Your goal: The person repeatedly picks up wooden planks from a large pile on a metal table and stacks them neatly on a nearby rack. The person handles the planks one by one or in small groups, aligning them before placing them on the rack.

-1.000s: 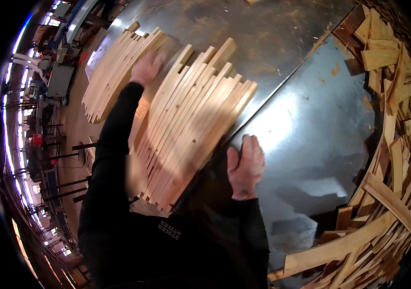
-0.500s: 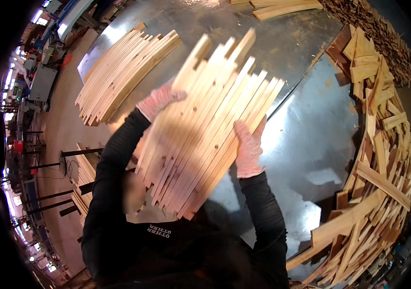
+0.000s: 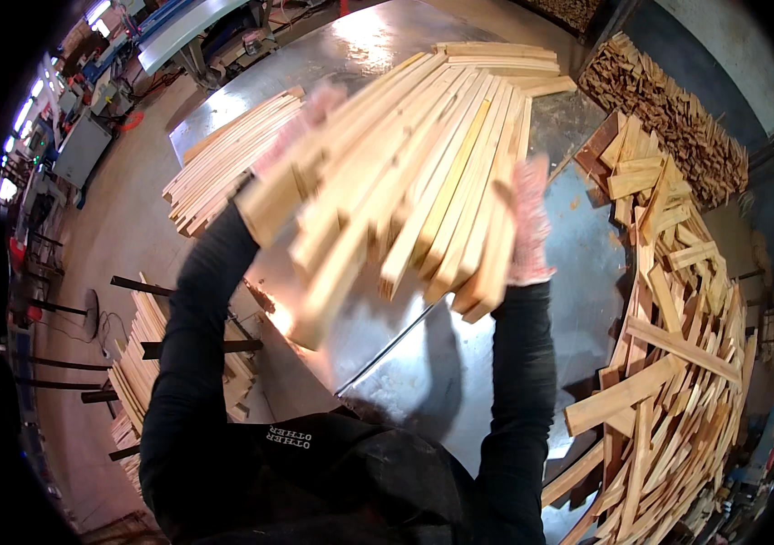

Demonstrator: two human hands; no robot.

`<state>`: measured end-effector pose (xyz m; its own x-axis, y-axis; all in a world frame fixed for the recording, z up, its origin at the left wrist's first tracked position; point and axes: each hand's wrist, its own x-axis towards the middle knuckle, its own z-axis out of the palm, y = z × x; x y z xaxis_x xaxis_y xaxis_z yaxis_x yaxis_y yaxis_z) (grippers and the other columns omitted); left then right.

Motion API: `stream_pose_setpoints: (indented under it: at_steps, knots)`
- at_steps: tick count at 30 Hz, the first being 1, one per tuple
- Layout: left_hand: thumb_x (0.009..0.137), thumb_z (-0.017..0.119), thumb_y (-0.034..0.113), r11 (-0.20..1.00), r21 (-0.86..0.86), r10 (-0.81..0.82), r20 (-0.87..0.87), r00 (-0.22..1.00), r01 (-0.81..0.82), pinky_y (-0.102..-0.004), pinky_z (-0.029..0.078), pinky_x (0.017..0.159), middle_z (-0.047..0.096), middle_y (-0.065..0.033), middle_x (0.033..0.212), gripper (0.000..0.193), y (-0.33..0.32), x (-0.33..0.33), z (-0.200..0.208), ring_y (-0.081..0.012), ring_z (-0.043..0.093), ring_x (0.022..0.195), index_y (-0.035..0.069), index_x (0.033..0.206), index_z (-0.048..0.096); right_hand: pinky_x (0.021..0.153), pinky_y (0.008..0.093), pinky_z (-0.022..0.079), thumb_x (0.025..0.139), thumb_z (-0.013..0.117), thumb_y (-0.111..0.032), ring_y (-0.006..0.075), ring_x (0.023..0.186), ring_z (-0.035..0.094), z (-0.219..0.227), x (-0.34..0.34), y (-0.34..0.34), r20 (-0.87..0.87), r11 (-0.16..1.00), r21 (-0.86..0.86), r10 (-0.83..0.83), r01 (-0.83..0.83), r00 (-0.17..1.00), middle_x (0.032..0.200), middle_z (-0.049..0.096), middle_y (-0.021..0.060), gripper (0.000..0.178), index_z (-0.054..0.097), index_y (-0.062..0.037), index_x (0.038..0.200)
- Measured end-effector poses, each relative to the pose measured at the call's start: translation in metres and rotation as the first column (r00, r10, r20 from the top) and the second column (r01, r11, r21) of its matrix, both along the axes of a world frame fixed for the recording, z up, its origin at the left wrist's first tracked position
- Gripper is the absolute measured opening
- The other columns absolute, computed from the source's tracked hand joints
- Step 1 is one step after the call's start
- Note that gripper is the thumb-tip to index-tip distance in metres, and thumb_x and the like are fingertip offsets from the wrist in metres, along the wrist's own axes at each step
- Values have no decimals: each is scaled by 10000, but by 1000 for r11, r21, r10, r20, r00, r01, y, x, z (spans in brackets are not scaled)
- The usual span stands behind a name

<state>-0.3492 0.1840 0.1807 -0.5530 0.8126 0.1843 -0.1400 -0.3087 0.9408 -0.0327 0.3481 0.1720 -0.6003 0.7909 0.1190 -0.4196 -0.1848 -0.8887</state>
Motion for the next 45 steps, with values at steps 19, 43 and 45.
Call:
stream_pose_setpoints:
  at_steps: [19,43,45]
  knots:
    - [865,738,177,805,-523,-60,398,916,280,-316,407,1102,575,-62,1407,937,-207,52,-219,-167,546,1244,107,1645,224,991,340,516,833,841,-48,235,1169,613,-195,23,-200,430,811,-586,306,5,849,1384,583,155,1272,-121,-199,1652]
    - [873,738,495,140,-385,-51,-923,382,-912,-479,443,1081,588,-211,1388,733,-296,-41,-170,-403,563,1264,-1,1379,549,546,246,500,942,657,-541,102,544,585,-192,-125,-211,800,541,-334,596,-772,72,690,651,27,980,285,166,1510]
    - [849,791,401,-18,-169,78,-983,167,-985,-456,431,1097,575,-214,1400,768,-346,-9,-178,-397,551,1273,-21,1427,512,716,272,538,975,666,-401,113,780,652,-180,-115,-178,663,535,-422,733,-732,153,918,719,43,563,611,-11,1379]
